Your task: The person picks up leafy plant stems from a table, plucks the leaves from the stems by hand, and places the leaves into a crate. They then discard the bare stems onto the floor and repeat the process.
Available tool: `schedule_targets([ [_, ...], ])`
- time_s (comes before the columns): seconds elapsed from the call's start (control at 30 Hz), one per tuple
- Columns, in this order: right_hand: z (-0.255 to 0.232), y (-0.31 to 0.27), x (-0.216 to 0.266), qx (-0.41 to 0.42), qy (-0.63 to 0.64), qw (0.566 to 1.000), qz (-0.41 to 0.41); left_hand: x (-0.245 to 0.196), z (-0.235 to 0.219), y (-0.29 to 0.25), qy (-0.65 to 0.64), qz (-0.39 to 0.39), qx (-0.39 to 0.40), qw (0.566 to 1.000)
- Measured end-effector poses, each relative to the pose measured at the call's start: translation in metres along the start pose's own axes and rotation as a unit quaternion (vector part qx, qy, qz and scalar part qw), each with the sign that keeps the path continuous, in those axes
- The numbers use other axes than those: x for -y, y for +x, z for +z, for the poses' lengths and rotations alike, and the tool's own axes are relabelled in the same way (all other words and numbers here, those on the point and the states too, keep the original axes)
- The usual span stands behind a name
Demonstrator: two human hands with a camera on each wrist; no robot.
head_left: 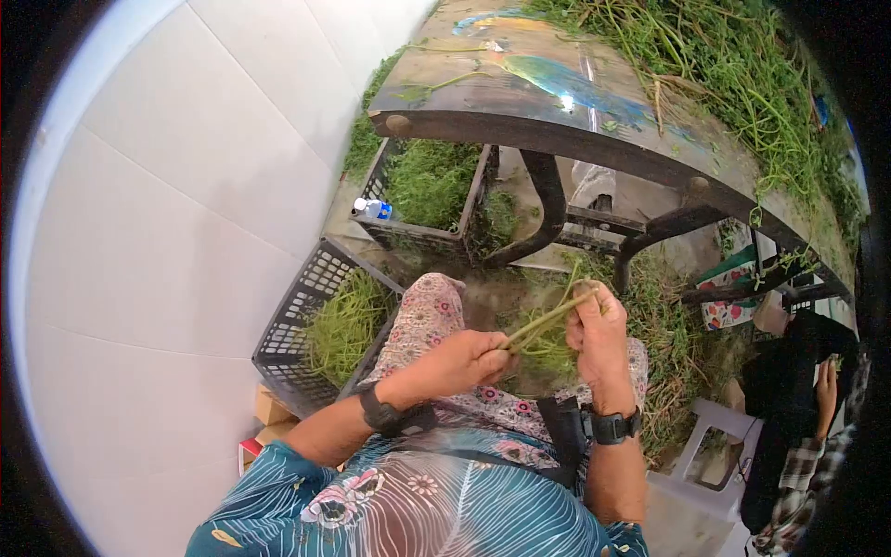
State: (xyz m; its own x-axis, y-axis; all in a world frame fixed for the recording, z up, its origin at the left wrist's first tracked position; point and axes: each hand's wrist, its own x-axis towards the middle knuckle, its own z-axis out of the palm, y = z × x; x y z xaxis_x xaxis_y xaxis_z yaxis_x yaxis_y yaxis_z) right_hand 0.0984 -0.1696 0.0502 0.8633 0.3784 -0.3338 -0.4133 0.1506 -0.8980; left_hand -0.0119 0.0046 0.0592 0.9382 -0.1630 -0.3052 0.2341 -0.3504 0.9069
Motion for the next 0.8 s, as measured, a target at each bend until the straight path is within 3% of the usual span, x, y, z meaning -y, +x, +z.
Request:
schedule_targets([
  [0.07, 0.002, -0.001, 0.002, -0.014, -0.009, 1.0, -0.013, 0.014, -0.005, -0.007, 0.018, -0.005, -0.035, 0.999],
  [0.17, -0.021, 0.002, -0.001, -0.029, 0.064, 0.997, -0.027, 0.058, -0.035, -0.029, -0.055, -0.006, -0.16, 0.985],
  [0.23, -0.032, 0.006, -0.006, -0.031, 0.098, 0.994, -0.037, 0.077, -0.059, -0.061, -0.037, -0.035, -0.26, 0.964],
  [0.27, -0.035, 0.006, -0.005, -0.037, 0.101, 0.993, -0.04, 0.088, -0.069, -0.08, -0.103, -0.091, -0.282, 0.949],
  [0.3, -0.037, 0.005, -0.006, -0.046, 0.103, 0.993, -0.043, 0.109, -0.08, -0.099, -0.064, -0.115, -0.299, 0.945],
  [0.33, -0.039, 0.005, -0.008, -0.039, 0.11, 0.992, -0.04, 0.119, -0.091, -0.122, 0.15, -0.214, -0.28, 0.924],
  [0.37, -0.041, 0.007, -0.009, -0.034, 0.115, 0.992, -0.039, 0.15, -0.09, -0.142, 0.314, -0.148, -0.335, 0.876],
  [0.4, -0.042, 0.009, -0.011, -0.03, 0.121, 0.991, -0.039, 0.153, -0.086, -0.151, 0.469, -0.075, -0.374, 0.796],
  [0.5, -0.039, 0.015, -0.013, -0.045, 0.127, 0.99, -0.047, 0.146, -0.076, -0.151, 0.218, -0.142, -0.384, 0.886],
  [0.6, -0.019, 0.018, -0.001, -0.022, 0.177, 0.981, -0.079, 0.069, -0.065, -0.104, 0.178, -0.109, -0.216, 0.954],
  [0.67, -0.008, 0.02, 0.013, 0.011, 0.213, 0.971, -0.106, 0.049, -0.043, -0.068, 0.204, 0.013, -0.178, 0.963],
  [0.73, 0.018, 0.012, 0.028, 0.02, 0.27, 0.957, -0.104, 0.012, -0.029, -0.031, 0.188, 0.034, -0.008, 0.982],
  [0.8, 0.039, -0.002, 0.036, 0.024, 0.28, 0.953, -0.114, 0.001, -0.01, 0.001, -0.021, 0.092, 0.042, 0.995],
])
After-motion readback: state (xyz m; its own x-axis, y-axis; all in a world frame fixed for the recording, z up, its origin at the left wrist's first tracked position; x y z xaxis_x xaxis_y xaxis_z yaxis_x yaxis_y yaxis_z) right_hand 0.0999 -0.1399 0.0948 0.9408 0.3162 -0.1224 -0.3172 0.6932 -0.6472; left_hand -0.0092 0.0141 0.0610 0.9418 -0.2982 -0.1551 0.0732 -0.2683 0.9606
